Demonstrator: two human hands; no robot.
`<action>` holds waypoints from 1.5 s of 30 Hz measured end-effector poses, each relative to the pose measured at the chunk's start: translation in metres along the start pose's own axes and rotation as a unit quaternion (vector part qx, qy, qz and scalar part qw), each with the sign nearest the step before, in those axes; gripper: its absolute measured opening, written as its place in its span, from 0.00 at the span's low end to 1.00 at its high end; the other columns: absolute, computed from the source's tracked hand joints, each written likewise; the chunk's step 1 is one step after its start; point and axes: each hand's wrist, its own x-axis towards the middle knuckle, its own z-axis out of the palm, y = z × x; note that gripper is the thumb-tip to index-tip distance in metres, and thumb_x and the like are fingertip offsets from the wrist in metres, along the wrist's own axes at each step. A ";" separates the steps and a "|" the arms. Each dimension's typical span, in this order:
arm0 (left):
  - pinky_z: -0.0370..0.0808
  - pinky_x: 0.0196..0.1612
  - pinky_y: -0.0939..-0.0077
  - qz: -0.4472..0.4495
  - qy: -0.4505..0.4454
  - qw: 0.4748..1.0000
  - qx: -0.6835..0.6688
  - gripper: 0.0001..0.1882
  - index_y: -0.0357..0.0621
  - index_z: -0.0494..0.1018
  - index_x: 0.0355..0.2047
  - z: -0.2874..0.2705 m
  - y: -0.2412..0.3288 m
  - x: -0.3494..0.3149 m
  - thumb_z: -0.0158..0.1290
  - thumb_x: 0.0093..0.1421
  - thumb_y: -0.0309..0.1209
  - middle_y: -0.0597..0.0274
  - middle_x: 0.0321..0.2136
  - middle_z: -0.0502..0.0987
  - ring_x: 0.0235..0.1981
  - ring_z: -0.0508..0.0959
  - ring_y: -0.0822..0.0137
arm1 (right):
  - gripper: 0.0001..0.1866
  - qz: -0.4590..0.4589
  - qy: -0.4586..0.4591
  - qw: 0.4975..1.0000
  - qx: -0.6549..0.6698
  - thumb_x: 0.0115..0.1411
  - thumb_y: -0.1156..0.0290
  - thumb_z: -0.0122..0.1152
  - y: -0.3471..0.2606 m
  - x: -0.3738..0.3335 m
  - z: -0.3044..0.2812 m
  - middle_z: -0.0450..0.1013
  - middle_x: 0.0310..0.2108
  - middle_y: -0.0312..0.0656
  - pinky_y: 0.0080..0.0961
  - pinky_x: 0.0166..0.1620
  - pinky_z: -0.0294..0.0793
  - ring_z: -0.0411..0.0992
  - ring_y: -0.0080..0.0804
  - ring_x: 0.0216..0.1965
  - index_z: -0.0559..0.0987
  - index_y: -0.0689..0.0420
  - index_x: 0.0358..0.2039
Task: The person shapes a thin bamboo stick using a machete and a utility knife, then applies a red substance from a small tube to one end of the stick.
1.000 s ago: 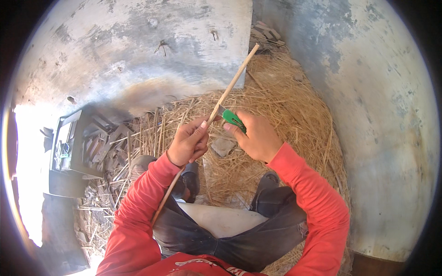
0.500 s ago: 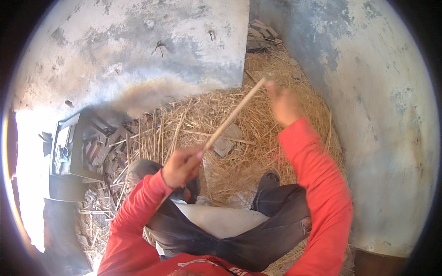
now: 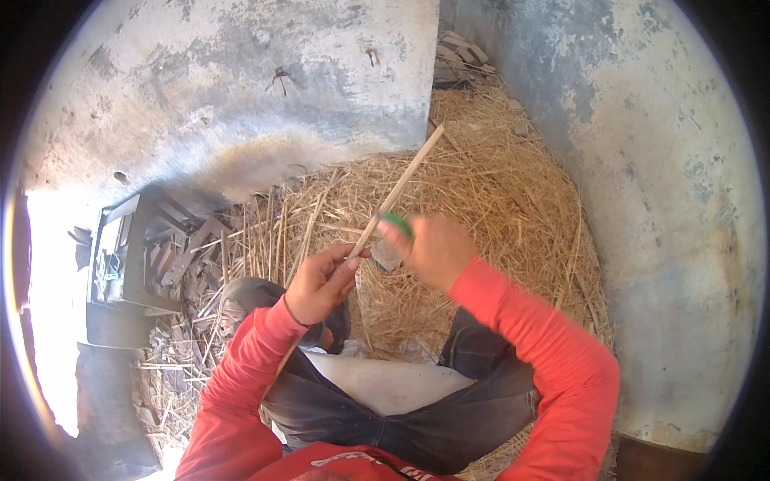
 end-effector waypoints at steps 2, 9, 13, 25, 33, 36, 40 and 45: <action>0.59 0.22 0.84 -0.006 -0.010 1.000 0.000 0.18 0.35 0.71 0.57 0.001 -0.003 0.002 0.44 0.74 0.33 0.74 0.19 0.64 0.19 0.62 0.82 | 0.38 0.018 0.008 1.000 -0.022 0.69 0.38 0.41 0.022 0.012 -0.011 0.72 0.16 0.56 0.47 0.28 0.74 0.74 0.58 0.21 0.79 0.63 0.24; 0.59 0.22 0.83 0.013 0.004 1.000 0.024 0.18 0.36 0.71 0.58 0.003 -0.004 -0.001 0.44 0.73 0.31 0.75 0.18 0.63 0.19 0.62 0.82 | 0.40 -0.040 0.032 0.998 -0.044 0.69 0.36 0.38 0.012 -0.010 0.021 0.73 0.15 0.52 0.47 0.25 0.71 0.74 0.52 0.19 0.83 0.61 0.29; 0.63 0.24 0.83 0.011 -0.011 0.999 0.029 0.16 0.35 0.73 0.56 0.002 -0.003 -0.008 0.48 0.72 0.30 0.74 0.19 0.67 0.20 0.64 0.81 | 0.39 0.176 0.039 0.984 0.002 0.70 0.36 0.37 0.069 0.021 -0.035 0.72 0.14 0.51 0.46 0.25 0.72 0.74 0.51 0.18 0.83 0.61 0.33; 0.67 0.26 0.84 0.012 0.041 0.998 0.050 0.22 0.31 0.70 0.60 0.001 -0.007 -0.009 0.54 0.68 0.28 0.72 0.20 0.70 0.22 0.68 0.82 | 0.41 0.099 0.031 0.995 -0.006 0.69 0.34 0.38 0.038 0.018 -0.009 0.68 0.11 0.51 0.43 0.20 0.69 0.70 0.45 0.13 0.82 0.63 0.30; 0.68 0.26 0.83 0.009 0.062 0.997 0.054 0.21 0.29 0.70 0.58 0.004 -0.003 -0.009 0.55 0.67 0.27 0.72 0.21 0.70 0.22 0.69 0.82 | 0.42 -0.038 0.042 0.998 0.006 0.68 0.32 0.36 0.004 -0.012 0.025 0.66 0.10 0.42 0.43 0.24 0.73 0.72 0.42 0.16 0.81 0.61 0.28; 0.68 0.26 0.83 0.001 0.059 0.997 0.055 0.21 0.29 0.71 0.58 0.000 -0.006 -0.012 0.55 0.67 0.27 0.72 0.21 0.71 0.22 0.69 0.82 | 0.42 0.046 0.026 0.998 0.023 0.68 0.31 0.36 0.025 0.016 0.008 0.63 0.09 0.38 0.41 0.21 0.69 0.67 0.37 0.13 0.79 0.60 0.23; 0.68 0.26 0.84 0.017 0.036 0.998 0.046 0.21 0.29 0.71 0.58 0.005 -0.005 -0.014 0.56 0.66 0.26 0.72 0.21 0.71 0.22 0.70 0.82 | 0.43 0.125 0.099 0.987 0.009 0.66 0.30 0.38 0.076 0.028 -0.037 0.61 0.08 0.36 0.41 0.19 0.64 0.63 0.34 0.12 0.76 0.58 0.17; 0.68 0.26 0.84 0.011 0.068 0.996 0.064 0.21 0.29 0.71 0.58 0.002 -0.006 -0.005 0.56 0.66 0.25 0.71 0.21 0.72 0.22 0.70 0.82 | 0.45 -0.039 0.046 0.998 -0.012 0.67 0.29 0.33 0.014 -0.005 0.023 0.63 0.09 0.37 0.38 0.17 0.69 0.67 0.34 0.12 0.81 0.61 0.27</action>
